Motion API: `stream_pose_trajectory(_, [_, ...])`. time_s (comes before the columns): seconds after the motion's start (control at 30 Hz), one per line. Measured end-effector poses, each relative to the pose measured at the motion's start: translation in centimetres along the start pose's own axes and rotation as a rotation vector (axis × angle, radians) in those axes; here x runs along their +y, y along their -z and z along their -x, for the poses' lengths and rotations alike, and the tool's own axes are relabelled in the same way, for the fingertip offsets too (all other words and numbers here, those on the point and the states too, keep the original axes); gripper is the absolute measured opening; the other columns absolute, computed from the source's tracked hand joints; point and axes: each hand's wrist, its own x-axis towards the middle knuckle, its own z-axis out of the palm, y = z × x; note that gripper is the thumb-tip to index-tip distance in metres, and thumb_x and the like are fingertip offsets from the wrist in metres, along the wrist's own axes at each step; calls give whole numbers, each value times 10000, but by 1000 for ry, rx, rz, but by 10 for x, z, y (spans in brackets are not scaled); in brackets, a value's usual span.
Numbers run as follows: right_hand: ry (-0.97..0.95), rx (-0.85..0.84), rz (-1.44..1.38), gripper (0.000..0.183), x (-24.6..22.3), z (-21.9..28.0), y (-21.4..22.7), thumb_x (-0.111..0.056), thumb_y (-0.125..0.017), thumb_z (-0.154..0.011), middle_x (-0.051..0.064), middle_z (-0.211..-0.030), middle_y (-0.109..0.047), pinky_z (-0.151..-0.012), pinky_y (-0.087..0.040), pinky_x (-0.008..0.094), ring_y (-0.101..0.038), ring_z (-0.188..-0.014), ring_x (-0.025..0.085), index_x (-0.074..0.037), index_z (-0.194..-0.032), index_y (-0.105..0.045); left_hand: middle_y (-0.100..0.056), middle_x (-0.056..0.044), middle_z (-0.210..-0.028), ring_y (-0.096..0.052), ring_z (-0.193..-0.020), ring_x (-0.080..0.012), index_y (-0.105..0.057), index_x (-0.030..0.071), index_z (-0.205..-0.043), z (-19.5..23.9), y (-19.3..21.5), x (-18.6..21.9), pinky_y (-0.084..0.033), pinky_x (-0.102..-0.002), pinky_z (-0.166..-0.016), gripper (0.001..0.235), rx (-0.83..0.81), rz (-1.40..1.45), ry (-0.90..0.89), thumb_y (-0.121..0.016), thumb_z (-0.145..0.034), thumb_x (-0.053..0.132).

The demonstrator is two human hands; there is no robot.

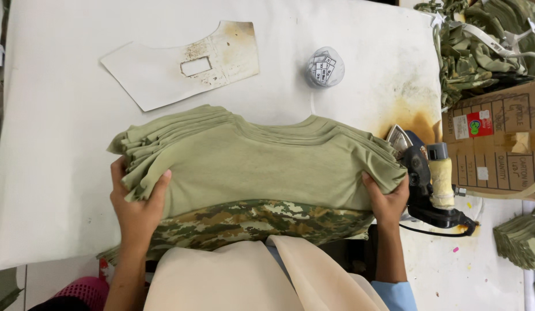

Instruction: The person irons the collar area of a stack of camouflage-patterned shirts using a steam iron. They repeatedly place a paper template over the collar, position a small label, and press it with the iron before moving to the next shirt in the stack.

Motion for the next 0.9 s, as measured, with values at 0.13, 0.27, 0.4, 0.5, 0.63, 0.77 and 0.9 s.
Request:
stream_pose_trajectory(0.13, [-3, 22, -22, 487, -43, 7, 11, -81, -762, -680, 146, -1043, -568, -870, -439, 338, -533, -970, 190, -12, -1089, -506, -540, -273, -1036, -544, -976, -397, -401, -74, -1168, 12, 12, 1, -444, -494, -805, 515, 46, 1, -23, -679, -789, 136])
stream_pose_trajectory(0.27, [-102, 6, -9, 505, -87, -1, 19, -109, -697, -694, 134, -1137, -547, -863, -465, 285, -527, -1023, 204, 1, -1135, -479, -502, -203, -1102, -518, -1038, -293, -365, -79, -1153, 15, 24, 21, -431, -359, -914, 509, 79, 51, -3, -662, -758, 43])
stream_pose_trajectory(0.4, [-161, -17, 43, 539, -63, -27, 6, -168, -717, -665, 117, -1108, -536, -820, -478, 287, -520, -974, 214, -24, -1120, -467, -400, -195, -1159, -499, -1072, -337, -492, -86, -1116, -18, 7, 3, -439, -405, -898, 403, 39, -4, -137, -639, -819, 143])
stream_pose_trajectory(0.5, [-47, -50, -84, 546, -7, -46, -35, -47, -800, -668, 154, -977, -554, -769, -451, 410, -532, -898, 232, -6, -1120, -498, -507, -335, -1025, -502, -983, -524, -390, -47, -1187, -48, -27, -27, -380, -664, -812, 517, 44, 26, -101, -675, -842, 213])
stream_pose_trajectory(0.63, [-158, -66, 114, 591, 46, -57, -74, -230, -817, -639, 226, -1055, -574, -818, -406, 513, -541, -997, 370, -65, -1121, -517, -548, -334, -1022, -540, -938, -502, -425, -17, -1170, -58, -48, -48, -438, -610, -770, 496, 0, -171, 5, -699, -800, 168])
stream_pose_trajectory(0.77, [-267, -56, 283, 705, 36, -53, -76, -404, -778, -687, 269, -1155, -505, -857, -369, 565, -482, -1076, 432, -67, -1194, -423, -497, -386, -1062, -518, -958, -529, -350, -56, -1229, -61, -43, -43, -410, -656, -752, 651, -16, -242, 81, -707, -788, 264])
stream_pose_trajectory(0.9, [-151, -48, 507, 892, -6, -39, -79, -418, -698, -771, 302, -1361, -198, -960, -216, 644, -273, -1231, 454, -2, -1371, -186, -445, -361, -1140, -490, -1031, -502, -285, -82, -1281, -60, -44, -46, -383, -647, -837, 792, 48, -432, 16, -746, -761, 300])
